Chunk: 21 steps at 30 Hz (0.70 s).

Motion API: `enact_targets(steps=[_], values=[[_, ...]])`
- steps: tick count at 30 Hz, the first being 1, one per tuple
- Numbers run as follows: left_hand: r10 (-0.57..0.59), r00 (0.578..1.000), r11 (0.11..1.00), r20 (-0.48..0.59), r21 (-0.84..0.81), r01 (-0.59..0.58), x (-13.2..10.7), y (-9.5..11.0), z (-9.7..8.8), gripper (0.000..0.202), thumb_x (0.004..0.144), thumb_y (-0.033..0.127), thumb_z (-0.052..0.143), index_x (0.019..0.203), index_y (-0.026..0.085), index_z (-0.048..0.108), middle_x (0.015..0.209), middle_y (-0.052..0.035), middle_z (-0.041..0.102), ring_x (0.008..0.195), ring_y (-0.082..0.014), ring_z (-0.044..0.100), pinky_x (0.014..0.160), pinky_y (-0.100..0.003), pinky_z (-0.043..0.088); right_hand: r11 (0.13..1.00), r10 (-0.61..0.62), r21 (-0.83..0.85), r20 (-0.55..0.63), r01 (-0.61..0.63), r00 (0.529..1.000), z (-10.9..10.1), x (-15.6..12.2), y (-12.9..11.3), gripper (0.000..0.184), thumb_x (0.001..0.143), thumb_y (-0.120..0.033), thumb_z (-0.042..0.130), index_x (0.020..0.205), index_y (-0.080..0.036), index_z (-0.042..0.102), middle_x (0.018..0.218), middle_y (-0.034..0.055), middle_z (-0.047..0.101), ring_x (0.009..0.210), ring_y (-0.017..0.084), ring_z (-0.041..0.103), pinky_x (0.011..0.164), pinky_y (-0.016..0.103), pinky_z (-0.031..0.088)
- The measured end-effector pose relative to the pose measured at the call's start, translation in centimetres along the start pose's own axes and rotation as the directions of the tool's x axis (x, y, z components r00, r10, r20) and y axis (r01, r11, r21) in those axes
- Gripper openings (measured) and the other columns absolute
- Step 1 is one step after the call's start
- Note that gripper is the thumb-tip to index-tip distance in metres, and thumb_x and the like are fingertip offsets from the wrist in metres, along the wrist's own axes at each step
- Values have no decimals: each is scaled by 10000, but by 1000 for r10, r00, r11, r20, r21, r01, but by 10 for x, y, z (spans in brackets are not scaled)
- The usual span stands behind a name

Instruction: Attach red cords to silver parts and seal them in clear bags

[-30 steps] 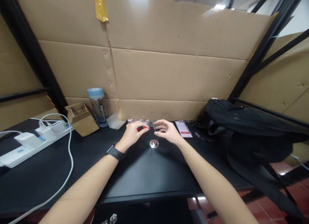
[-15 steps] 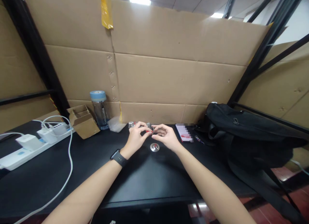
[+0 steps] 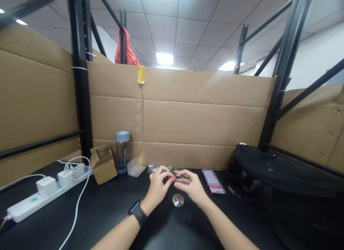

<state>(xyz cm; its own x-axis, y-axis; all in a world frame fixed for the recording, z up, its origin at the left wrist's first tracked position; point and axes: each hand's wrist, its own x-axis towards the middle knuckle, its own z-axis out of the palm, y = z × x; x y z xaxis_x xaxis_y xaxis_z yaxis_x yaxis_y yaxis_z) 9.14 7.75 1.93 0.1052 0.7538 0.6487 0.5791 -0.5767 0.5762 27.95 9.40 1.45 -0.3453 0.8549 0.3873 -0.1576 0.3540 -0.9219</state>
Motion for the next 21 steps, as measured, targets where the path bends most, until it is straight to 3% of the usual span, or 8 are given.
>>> enact_targets(steps=[4,10,18,21], values=[[-17,1000,999,26,50,16,-1,3,0,109,891,311,637,878,298,745,1054,-66,657,1099,-289,607,958,-480,406,1000,-1,2,-21,1,1000,0,1,6,386,641,-356,907,914,-236,662,1227,96,692,1053,331,724,1006,531,541],[-27,999,993,44,119,21,-2,-1,1,90,884,305,653,885,304,742,1072,-60,660,1113,-294,590,913,-471,369,1000,6,-11,-42,-7,999,3,2,7,389,628,-418,908,865,-224,669,1153,100,720,1026,330,730,1005,541,539],[107,994,976,19,189,-108,-4,-6,5,138,887,172,635,896,277,726,1051,-29,654,1073,-232,581,879,-402,310,999,6,-40,-61,-8,998,6,-1,5,373,656,-394,895,854,-154,689,1098,118,737,992,291,734,949,428,566],[117,993,969,25,216,-120,-4,-5,3,138,887,171,638,887,275,729,1048,-27,656,1064,-226,578,870,-393,301,998,16,-54,-73,-20,997,5,0,9,350,676,-411,878,819,-144,702,1098,129,740,952,286,738,860,391,584]])
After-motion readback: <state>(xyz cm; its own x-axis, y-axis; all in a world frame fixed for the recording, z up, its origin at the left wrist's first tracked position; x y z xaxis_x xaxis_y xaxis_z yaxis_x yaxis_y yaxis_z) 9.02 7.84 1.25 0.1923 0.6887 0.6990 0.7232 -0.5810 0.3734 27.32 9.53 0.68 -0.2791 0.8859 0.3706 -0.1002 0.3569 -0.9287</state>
